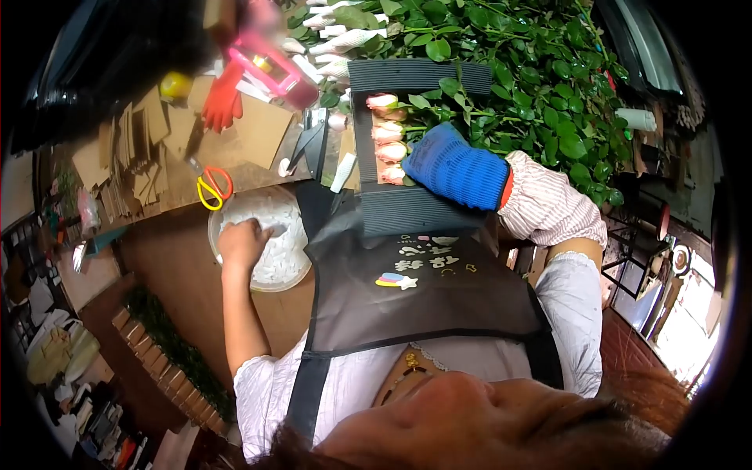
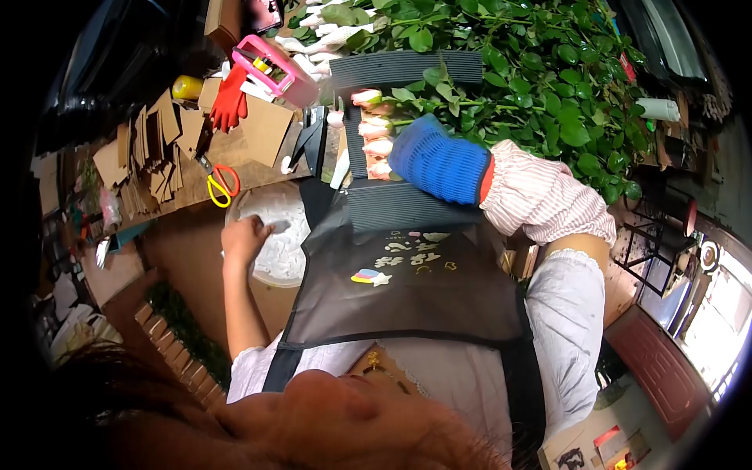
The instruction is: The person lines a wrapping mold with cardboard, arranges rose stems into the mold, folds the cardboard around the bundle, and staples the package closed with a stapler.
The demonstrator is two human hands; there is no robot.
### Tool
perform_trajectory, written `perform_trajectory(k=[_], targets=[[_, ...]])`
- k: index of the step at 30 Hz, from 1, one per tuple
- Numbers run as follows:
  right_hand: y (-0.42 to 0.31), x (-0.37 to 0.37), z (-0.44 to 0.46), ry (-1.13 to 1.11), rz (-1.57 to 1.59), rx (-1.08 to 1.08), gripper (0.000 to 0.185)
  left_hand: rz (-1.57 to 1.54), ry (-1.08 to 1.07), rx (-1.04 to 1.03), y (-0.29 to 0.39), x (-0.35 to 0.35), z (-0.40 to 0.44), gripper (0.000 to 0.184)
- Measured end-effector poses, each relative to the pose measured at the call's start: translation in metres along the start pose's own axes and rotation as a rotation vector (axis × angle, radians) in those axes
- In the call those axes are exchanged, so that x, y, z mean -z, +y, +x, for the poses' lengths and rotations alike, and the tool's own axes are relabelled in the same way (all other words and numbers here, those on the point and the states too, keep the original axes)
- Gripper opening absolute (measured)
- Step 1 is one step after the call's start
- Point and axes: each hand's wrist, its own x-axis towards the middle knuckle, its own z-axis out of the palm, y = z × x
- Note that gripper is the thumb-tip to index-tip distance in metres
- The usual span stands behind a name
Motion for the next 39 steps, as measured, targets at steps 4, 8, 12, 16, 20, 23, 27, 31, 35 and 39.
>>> perform_trajectory(k=[4,8,12,16,20,23,27,31,35,39], targets=[[-0.002,-0.002,0.013,0.063,-0.001,0.057,0.020,-0.323,0.360,-0.327,0.035,-0.011,0.018,0.045],[-0.004,-0.003,0.010,0.137,0.028,0.039,0.020,-0.987,0.351,-0.523,0.142,0.026,0.056,0.092],[0.010,-0.028,-0.014,0.360,0.184,0.042,0.023,-0.821,0.216,-0.779,0.179,0.034,0.077,0.109],[0.008,-0.043,-0.021,0.527,0.426,-0.217,0.031,-0.845,0.103,-0.814,0.171,0.033,0.085,0.106],[0.009,-0.051,0.006,0.591,0.372,-0.166,0.022,-0.812,0.060,-0.814,0.172,0.037,0.086,0.105],[0.008,-0.053,0.005,0.571,0.330,-0.157,0.021,-0.925,0.150,-0.745,0.180,0.033,0.087,0.086],[0.001,-0.049,-0.021,0.721,0.415,-0.293,0.025,-1.004,0.356,-0.713,0.192,0.017,0.086,0.071],[0.008,-0.055,0.002,0.742,0.410,-0.350,0.021,-1.026,0.368,-0.731,0.194,0.020,0.082,0.066],[0.010,-0.041,0.002,0.562,0.300,-0.306,0.020,-1.070,0.349,-0.632,0.198,0.034,0.076,0.044],[0.010,-0.054,-0.005,0.747,0.347,-0.426,0.026,-1.087,0.496,-0.593,0.206,0.030,0.078,0.028]])
